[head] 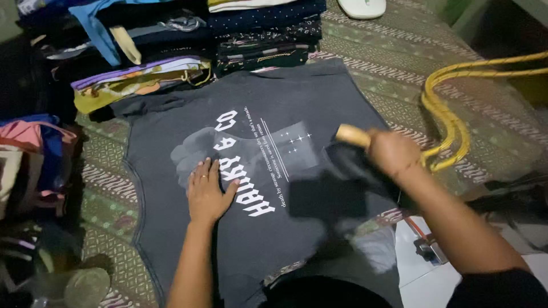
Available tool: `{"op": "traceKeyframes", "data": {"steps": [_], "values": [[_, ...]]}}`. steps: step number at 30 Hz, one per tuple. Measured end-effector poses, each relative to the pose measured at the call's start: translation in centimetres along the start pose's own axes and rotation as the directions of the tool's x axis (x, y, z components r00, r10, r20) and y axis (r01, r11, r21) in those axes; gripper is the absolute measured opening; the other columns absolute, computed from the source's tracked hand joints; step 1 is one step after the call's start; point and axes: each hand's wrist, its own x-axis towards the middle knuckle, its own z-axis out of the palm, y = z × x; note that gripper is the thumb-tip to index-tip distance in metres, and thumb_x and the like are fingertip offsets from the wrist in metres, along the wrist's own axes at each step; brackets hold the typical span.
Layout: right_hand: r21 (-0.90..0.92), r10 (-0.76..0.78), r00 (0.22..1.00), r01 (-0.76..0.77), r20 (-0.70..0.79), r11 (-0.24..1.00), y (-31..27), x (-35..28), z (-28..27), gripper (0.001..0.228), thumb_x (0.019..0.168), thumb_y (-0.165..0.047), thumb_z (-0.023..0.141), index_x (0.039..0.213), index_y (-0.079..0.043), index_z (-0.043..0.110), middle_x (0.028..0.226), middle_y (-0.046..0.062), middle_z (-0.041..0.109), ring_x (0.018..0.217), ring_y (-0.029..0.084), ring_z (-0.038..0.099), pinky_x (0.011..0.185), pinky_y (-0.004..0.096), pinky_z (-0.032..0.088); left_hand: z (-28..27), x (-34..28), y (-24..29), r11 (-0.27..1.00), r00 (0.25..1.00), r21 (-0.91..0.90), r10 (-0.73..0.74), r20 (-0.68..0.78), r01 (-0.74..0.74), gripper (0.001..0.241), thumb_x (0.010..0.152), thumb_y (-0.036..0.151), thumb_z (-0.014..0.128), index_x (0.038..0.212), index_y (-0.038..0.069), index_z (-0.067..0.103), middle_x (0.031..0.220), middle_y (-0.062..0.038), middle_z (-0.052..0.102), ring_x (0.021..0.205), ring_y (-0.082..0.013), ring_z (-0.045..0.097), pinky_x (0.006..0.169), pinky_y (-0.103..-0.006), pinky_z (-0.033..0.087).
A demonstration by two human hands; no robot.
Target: The person takes a dark gray t-shirt from a laundry basket and lays it on a patterned ironing board. They smooth the fabric with their hands and then use a traditional charcoal iron to press the shirt, moving the iron back and forth across the surface.
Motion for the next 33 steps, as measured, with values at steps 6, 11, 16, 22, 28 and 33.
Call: {"op": "traceKeyframes", "data": {"steps": [6, 11, 16, 22, 28, 33], "values": [[0.063, 0.181, 0.979, -0.175, -0.092, 0.982, 3.6, 9.8, -1.8, 0.03, 0.095, -0.034, 0.063, 0.107, -0.015, 0.083, 0.094, 0.019, 0.082, 0.094, 0.04, 0.078, 0.076, 0.052, 0.062, -0.5, 0.2, 0.5, 0.998, 0.997, 0.004, -0.056, 0.049, 0.056, 0.08, 0.088, 0.064, 0.063, 0.145, 0.009, 0.054, 0.154, -0.018, 0.051, 0.147, -0.036, 0.043, 0.122, -0.0548, 0.028], [0.104, 0.123, 0.963, -0.101, -0.24, 0.989, 6.7, 15.9, 1.1, 0.029, 0.097, -0.03, 0.064, 0.12, -0.021, 0.078, 0.1, 0.016, 0.081, 0.099, 0.039, 0.077, 0.082, 0.052, 0.062, -0.2, 0.0, 0.3, 0.998, 0.998, -0.016, -0.064, 0.011, 0.064, 0.081, 0.086, 0.066, 0.065, 0.145, 0.01, 0.056, 0.153, -0.017, 0.052, 0.147, -0.0344, 0.044, 0.121, -0.0546, 0.029], [0.228, 0.116, 0.993, -0.112, -0.008, 0.967, 3.7, 11.7, -1.1, 0.037, 0.088, -0.028, 0.07, 0.11, 0.0, 0.081, 0.104, 0.029, 0.079, 0.102, 0.048, 0.074, 0.085, 0.059, 0.059, -0.2, 0.1, 0.1, 0.996, 0.998, -0.066, -0.064, 0.02, 0.065, 0.078, 0.087, 0.064, 0.067, 0.142, 0.01, 0.059, 0.15, -0.017, 0.055, 0.144, -0.0351, 0.047, 0.12, -0.0541, 0.031], [-0.015, -0.152, 0.988, 0.153, 0.041, 0.988, -0.1, 3.0, -1.7, 0.027, 0.09, -0.045, 0.059, 0.101, -0.028, 0.077, 0.093, 0.007, 0.081, 0.096, 0.032, 0.078, 0.088, 0.047, 0.062, -0.6, 0.2, 0.4, 0.994, 0.992, -0.06, -0.091, 0.088, 0.096, 0.079, 0.087, 0.061, 0.069, 0.145, 0.009, 0.055, 0.153, -0.018, 0.051, 0.147, -0.0358, 0.042, 0.122, -0.0556, 0.027], [0.018, -0.109, 0.991, 0.111, -0.081, 0.994, -1.4, 8.6, -2.2, 0.026, 0.098, -0.04, 0.059, 0.104, -0.02, 0.074, 0.09, 0.012, 0.08, 0.093, 0.036, 0.078, 0.081, 0.049, 0.062, -0.7, 0.2, 0.6, 0.99, 0.992, -0.091, -0.101, 0.072, 0.108, 0.08, 0.085, 0.059, 0.072, 0.145, 0.009, 0.056, 0.154, -0.017, 0.05, 0.148, -0.0354, 0.041, 0.123, -0.0553, 0.025], [0.014, 0.011, 0.988, -0.009, -0.152, 1.0, -0.9, 20.9, -1.1, 0.028, 0.098, -0.037, 0.061, 0.111, -0.02, 0.08, 0.097, 0.014, 0.082, 0.096, 0.036, 0.078, 0.08, 0.049, 0.062, 0.0, 0.3, 0.3, 0.995, 0.996, -0.06, -0.084, -0.027, 0.082, 0.076, 0.079, 0.058, 0.077, 0.138, 0.013, 0.062, 0.147, -0.014, 0.057, 0.142, -0.0328, 0.049, 0.116, -0.0531, 0.034]]}}
